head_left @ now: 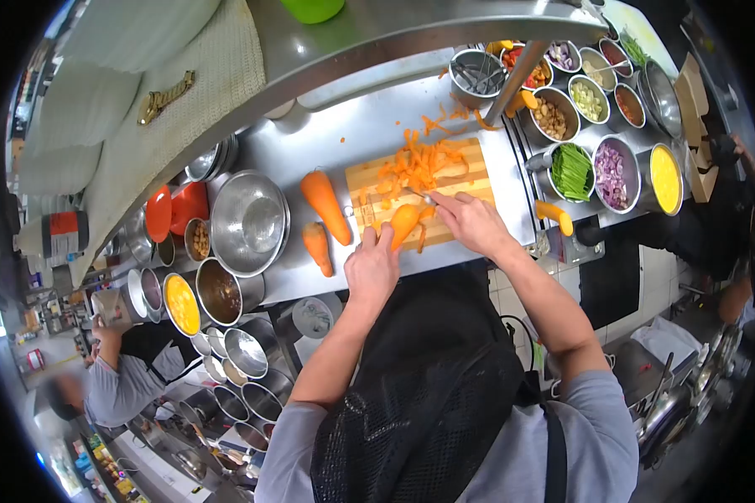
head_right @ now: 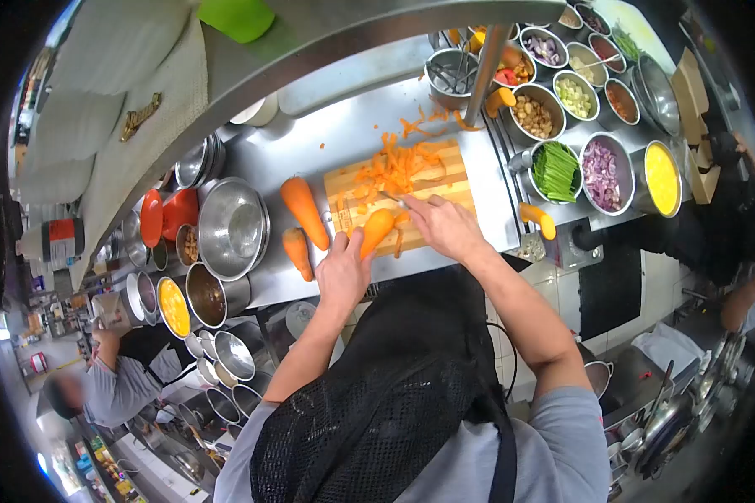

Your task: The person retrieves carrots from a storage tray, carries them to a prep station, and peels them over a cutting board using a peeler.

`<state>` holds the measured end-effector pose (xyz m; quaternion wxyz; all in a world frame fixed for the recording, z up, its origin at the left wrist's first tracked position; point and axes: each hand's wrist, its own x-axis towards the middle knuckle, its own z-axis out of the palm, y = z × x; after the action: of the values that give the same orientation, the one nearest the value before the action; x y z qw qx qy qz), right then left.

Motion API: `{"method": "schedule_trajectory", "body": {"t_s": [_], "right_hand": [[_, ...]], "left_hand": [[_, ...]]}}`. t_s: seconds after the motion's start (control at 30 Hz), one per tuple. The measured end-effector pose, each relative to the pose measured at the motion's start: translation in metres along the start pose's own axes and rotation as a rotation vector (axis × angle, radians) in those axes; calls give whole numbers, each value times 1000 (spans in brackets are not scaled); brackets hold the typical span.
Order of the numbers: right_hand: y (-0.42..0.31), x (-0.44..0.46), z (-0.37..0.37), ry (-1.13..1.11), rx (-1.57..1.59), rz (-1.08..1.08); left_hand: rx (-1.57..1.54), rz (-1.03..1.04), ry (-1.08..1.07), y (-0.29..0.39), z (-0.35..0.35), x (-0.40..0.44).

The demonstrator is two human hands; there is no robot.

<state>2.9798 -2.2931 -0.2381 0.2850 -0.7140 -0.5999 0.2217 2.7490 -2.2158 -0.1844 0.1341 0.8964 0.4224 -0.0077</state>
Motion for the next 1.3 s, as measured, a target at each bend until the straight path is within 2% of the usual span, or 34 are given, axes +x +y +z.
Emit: {"method": "schedule_trajectory", "body": {"t_s": [0.07, 0.23, 0.3, 0.33, 0.4, 0.47, 0.53, 0.6, 0.67, 0.73, 0.8, 0.83, 0.9, 0.97, 1.03, 1.07, 1.1, 1.17, 1.23, 1.3], "right_hand": [[1, -3, 1, 51, 35, -78], [8, 2, -11, 15, -18, 108], [3, -4, -4, 65, 104, -74], [-1, -7, -2, 64, 101, -80], [-13, -16, 4, -87, 127, 103], [-4, -22, 22, -22, 120, 52], [-9, -22, 18, 45, 113, 15], [-17, -22, 0, -2, 10, 132], [-37, -20, -14, 36, 17, 138], [-45, -23, -10, 73, 18, 146], [-40, -27, 7, -16, -13, 11], [-32, -29, 11, -17, -11, 15], [-11, -14, 1, 57, -110, 172], [-18, -17, 3, 64, -83, 169], [-32, -23, 7, 8, -24, -16], [-15, -23, 15, 51, -133, 11], [-10, -16, 7, 53, -140, 1], [-7, -9, -1, 102, -89, 125], [-36, -12, -11, 88, -73, 112], [-43, -22, 1, 42, 5, -45]], "left_hand": [[-8, 28, 34, 0, 2, 1], [-18, -19, -15, -6, 6, 4], [-58, -58, -44, -8, 5, 4], [-178, -58, -38, -12, 3, 6], [-292, -59, -25, -25, 9, 12], [-583, -265, -251, -46, 40, 20], [-543, -248, -246, -40, 27, 19], [-506, -227, -244, -31, 14, 19], [-350, -216, -172, -22, 2, 18], [-339, -192, -156, -20, 2, 16], [-331, -170, -134, -19, 4, 18], [-304, -165, -125, -20, 5, 16], [-281, -164, -96, -20, 5, 21], [-268, -108, -30, -15, 6, 13], [-258, -85, -27, -13, 4, 14], [-245, -62, -15, -13, 3, 14], [-249, -64, -3, -13, 4, 16], [-259, -86, -37, -18, 8, 14], [-252, -95, -58, -16, 3, 13], [-250, -105, -56, -13, 2, 17]]}}
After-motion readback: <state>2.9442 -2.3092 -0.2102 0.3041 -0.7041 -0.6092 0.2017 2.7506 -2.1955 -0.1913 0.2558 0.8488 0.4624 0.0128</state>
